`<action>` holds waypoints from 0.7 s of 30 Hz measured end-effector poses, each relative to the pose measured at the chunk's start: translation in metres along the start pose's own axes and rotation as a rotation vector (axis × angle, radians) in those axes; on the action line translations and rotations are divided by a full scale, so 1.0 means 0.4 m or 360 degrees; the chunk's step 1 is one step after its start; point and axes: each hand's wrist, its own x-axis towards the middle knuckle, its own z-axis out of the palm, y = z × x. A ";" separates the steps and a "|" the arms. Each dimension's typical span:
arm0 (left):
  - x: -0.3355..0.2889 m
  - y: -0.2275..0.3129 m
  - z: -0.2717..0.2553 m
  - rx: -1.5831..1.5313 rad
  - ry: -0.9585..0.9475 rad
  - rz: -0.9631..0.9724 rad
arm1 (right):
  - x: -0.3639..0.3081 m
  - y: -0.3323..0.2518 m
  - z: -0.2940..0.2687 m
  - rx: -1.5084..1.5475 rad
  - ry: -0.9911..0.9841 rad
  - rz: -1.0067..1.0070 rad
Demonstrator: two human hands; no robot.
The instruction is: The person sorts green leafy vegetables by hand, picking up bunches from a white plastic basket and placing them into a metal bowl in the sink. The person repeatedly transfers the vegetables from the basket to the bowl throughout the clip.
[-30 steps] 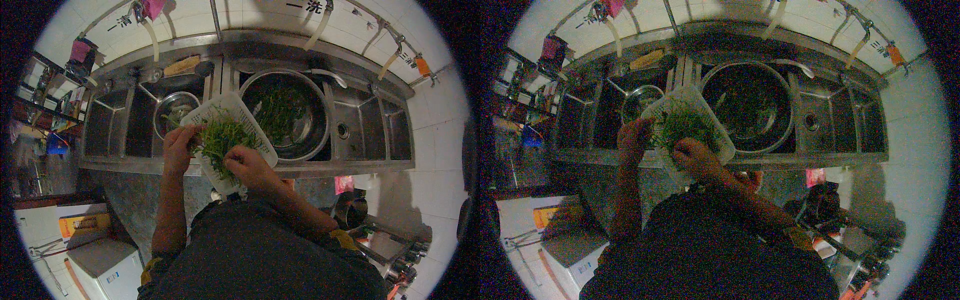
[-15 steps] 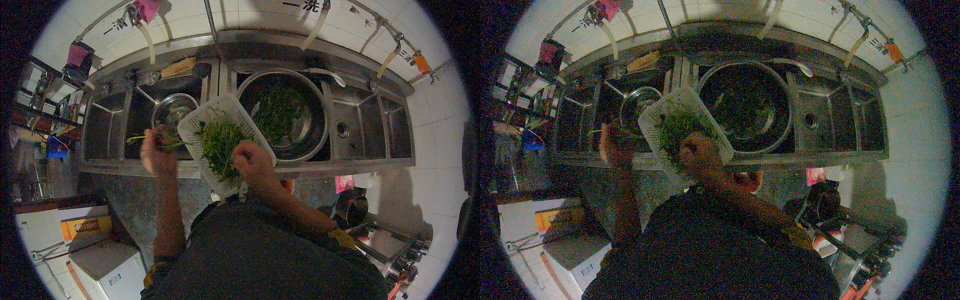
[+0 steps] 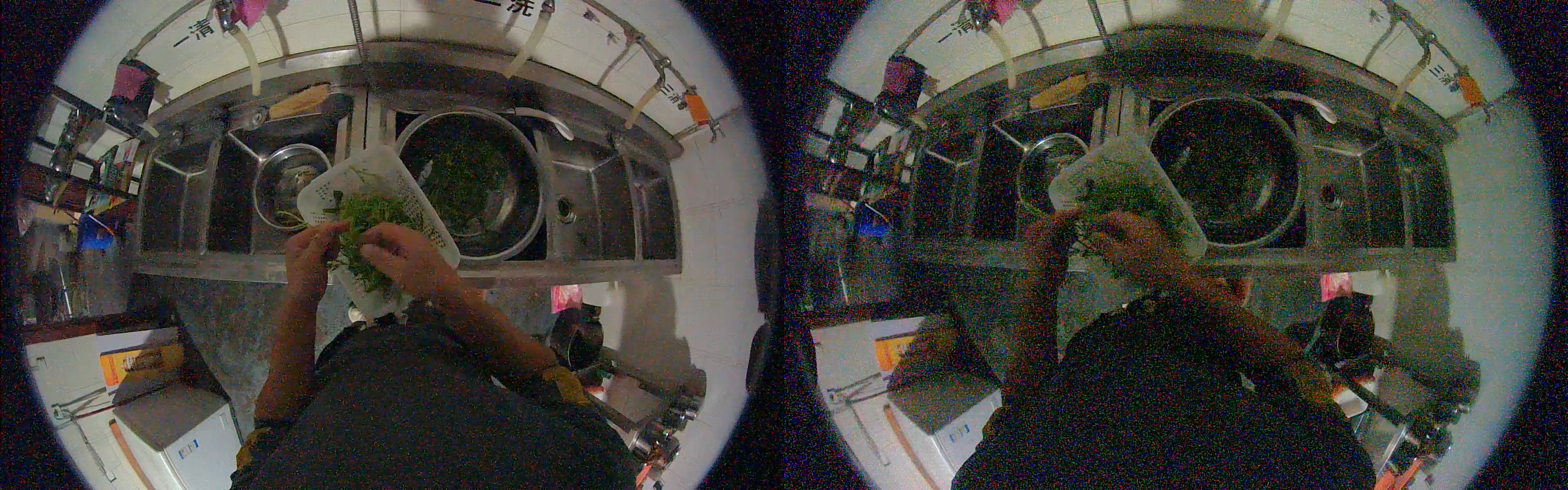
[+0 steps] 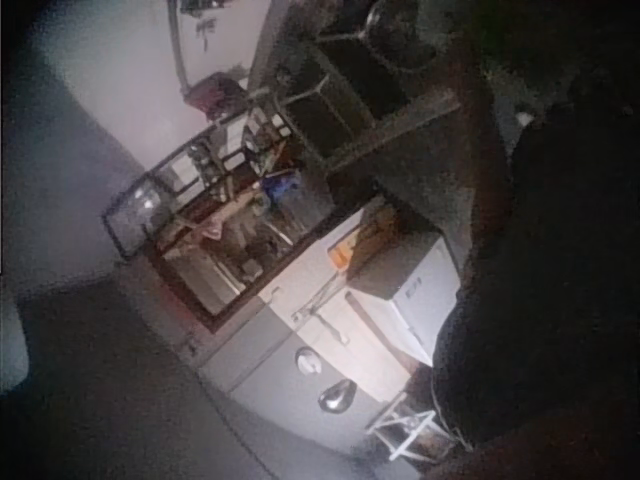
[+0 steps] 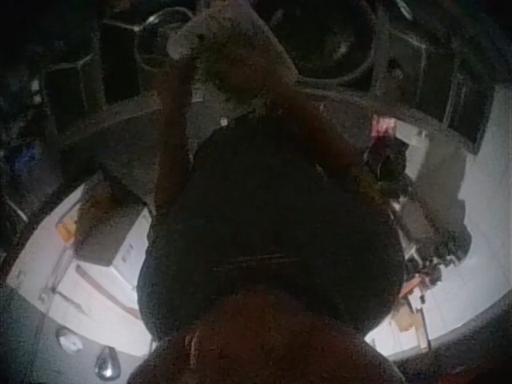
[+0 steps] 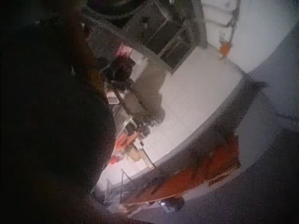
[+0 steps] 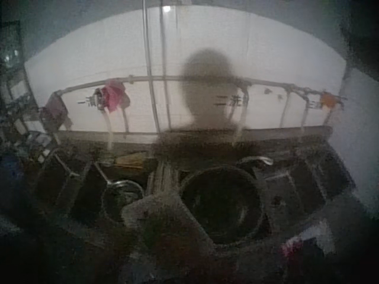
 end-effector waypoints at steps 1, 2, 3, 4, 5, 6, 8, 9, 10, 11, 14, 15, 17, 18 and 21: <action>-0.007 -0.005 0.010 0.0038 -0.0038 0.0010 | 0.003 -0.005 0.013 -0.0053 0.0012 0.0005; -0.006 -0.010 0.020 0.0062 -0.0059 0.0025 | 0.007 -0.006 0.024 -0.0106 0.0019 0.0007; -0.008 -0.011 0.025 0.0085 -0.0080 0.0040 | 0.010 -0.006 0.031 -0.0157 0.0023 0.0010; -0.008 -0.010 0.030 0.0095 -0.0086 0.0055 | 0.011 -0.003 0.034 -0.0143 0.0025 0.0029; -0.008 -0.005 0.029 0.0155 -0.0073 0.0066 | 0.013 0.000 0.036 -0.0129 0.0027 0.0048; -0.009 0.000 0.031 0.0215 -0.0059 0.0077 | 0.013 0.004 0.034 -0.0116 0.0030 0.0066; -0.010 0.024 0.020 0.0434 0.0000 0.0086 | 0.011 0.014 0.031 -0.0003 0.0101 -0.0011; -0.012 0.030 0.022 0.0449 0.0025 0.0063 | 0.010 0.018 0.028 0.0055 0.0139 -0.0048; -0.014 0.037 0.023 0.0464 0.0047 0.0040 | 0.008 0.022 0.027 -0.0058 0.0147 -0.0034; -0.016 0.043 0.023 0.0479 0.0066 0.0019 | 0.007 0.026 0.027 -0.0172 0.0159 -0.0019; -0.018 0.042 0.029 0.0665 -0.0081 0.0142 | 0.007 0.030 0.034 -0.0368 0.0141 -0.0085; -0.018 0.033 0.034 0.0359 -0.0066 0.0268 | 0.006 0.029 0.039 -0.0341 0.0147 -0.0138; -0.017 0.010 0.044 0.0193 -0.0013 0.0546 | 0.007 0.025 0.047 -0.0212 0.0171 -0.0262; -0.016 -0.001 0.051 0.0341 0.0040 0.0711 | 0.006 0.022 0.050 -0.0115 0.0185 -0.0338; -0.011 0.007 0.050 0.1559 0.0231 0.1232 | 0.007 0.011 0.046 0.0110 0.0180 -0.0239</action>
